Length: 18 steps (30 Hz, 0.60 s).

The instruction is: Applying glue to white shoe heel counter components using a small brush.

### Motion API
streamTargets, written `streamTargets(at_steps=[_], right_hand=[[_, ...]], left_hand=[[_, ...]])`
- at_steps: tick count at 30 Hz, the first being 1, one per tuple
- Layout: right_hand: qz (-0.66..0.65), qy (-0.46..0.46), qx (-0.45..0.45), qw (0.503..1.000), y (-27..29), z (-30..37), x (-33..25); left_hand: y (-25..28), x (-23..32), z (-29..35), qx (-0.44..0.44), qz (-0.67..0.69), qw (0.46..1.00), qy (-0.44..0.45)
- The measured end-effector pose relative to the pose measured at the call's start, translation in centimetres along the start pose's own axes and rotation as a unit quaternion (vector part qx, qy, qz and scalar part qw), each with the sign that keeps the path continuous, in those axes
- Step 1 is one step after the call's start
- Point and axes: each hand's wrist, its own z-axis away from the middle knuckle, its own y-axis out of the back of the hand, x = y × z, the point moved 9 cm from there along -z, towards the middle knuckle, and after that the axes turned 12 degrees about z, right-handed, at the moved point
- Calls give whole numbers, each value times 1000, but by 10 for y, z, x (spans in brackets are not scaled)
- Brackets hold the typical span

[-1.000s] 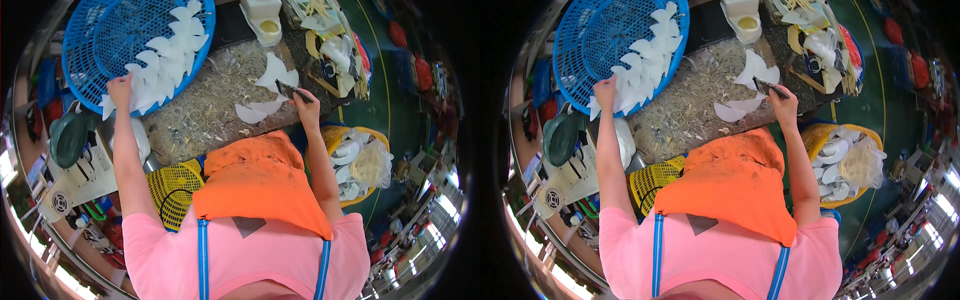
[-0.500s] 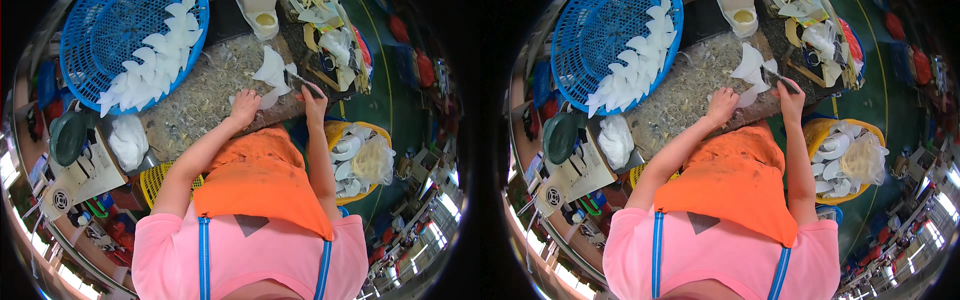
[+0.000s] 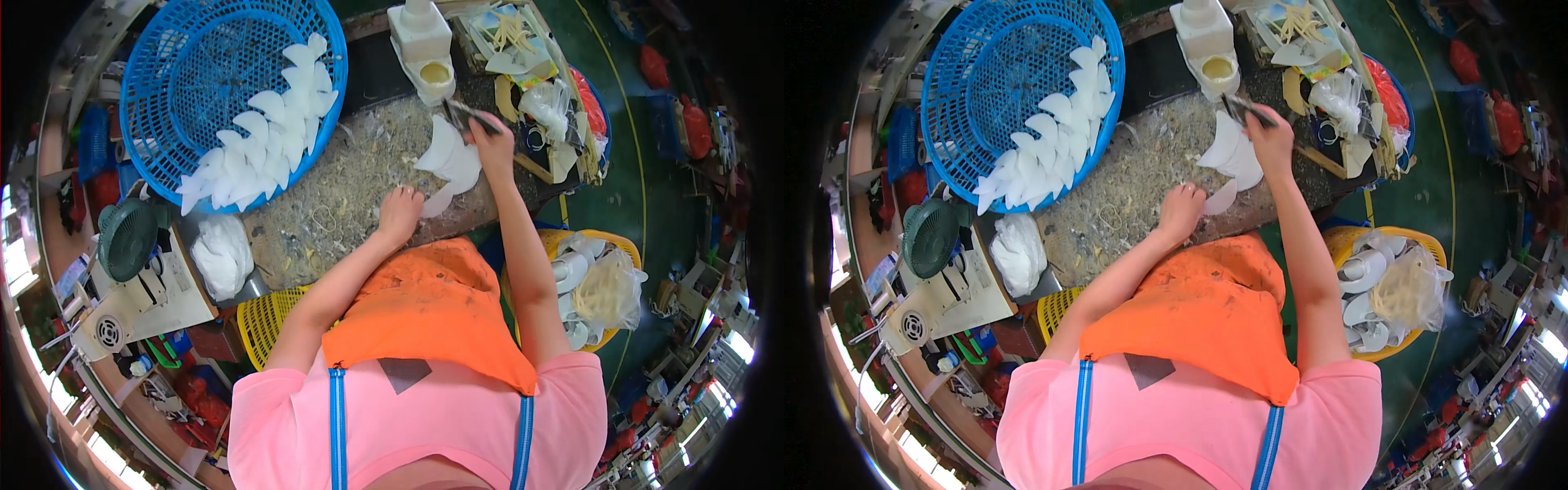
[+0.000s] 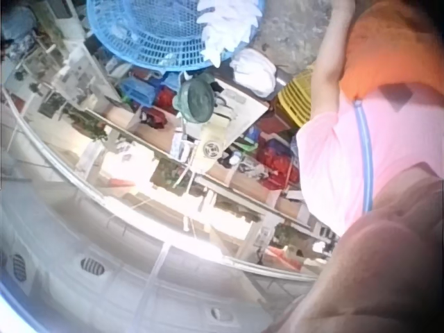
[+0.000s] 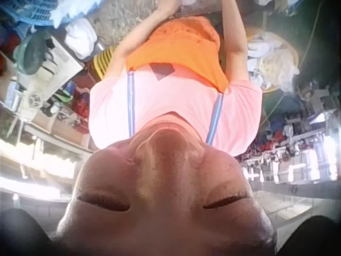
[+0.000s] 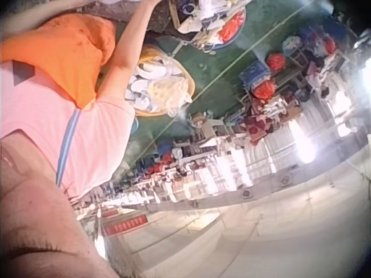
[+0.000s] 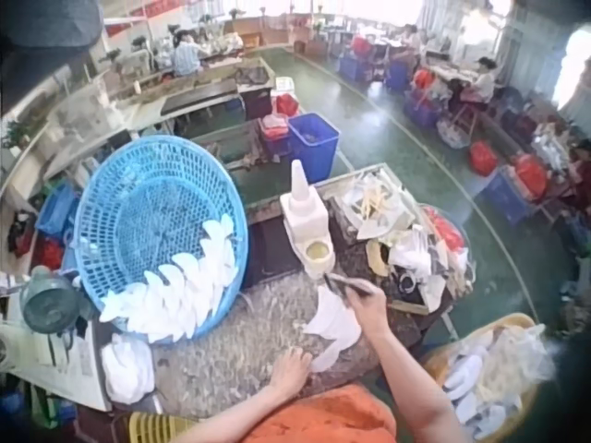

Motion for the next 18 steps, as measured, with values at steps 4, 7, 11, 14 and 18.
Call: streamTargets(at_steps=[4, 7, 11, 14, 18], right_hand=[[247, 96, 14, 964, -33, -81, -33], [395, 56, -45, 916, -54, -116, -23], [416, 106, -88, 899, -66, -113, -22], [429, 303, 2, 851, -45, -75, -62], [187, 5, -217, 958, -51, -44, -1]], left_hand=[[3, -17, 2, -71, 204, 971, 106], [2, -65, -15, 20, 459, 849, 263], [19, -87, -54, 67, 219, 926, 299], [38, -76, -58, 76, -15, 963, 259], [78, -92, -43, 143, 131, 939, 285]])
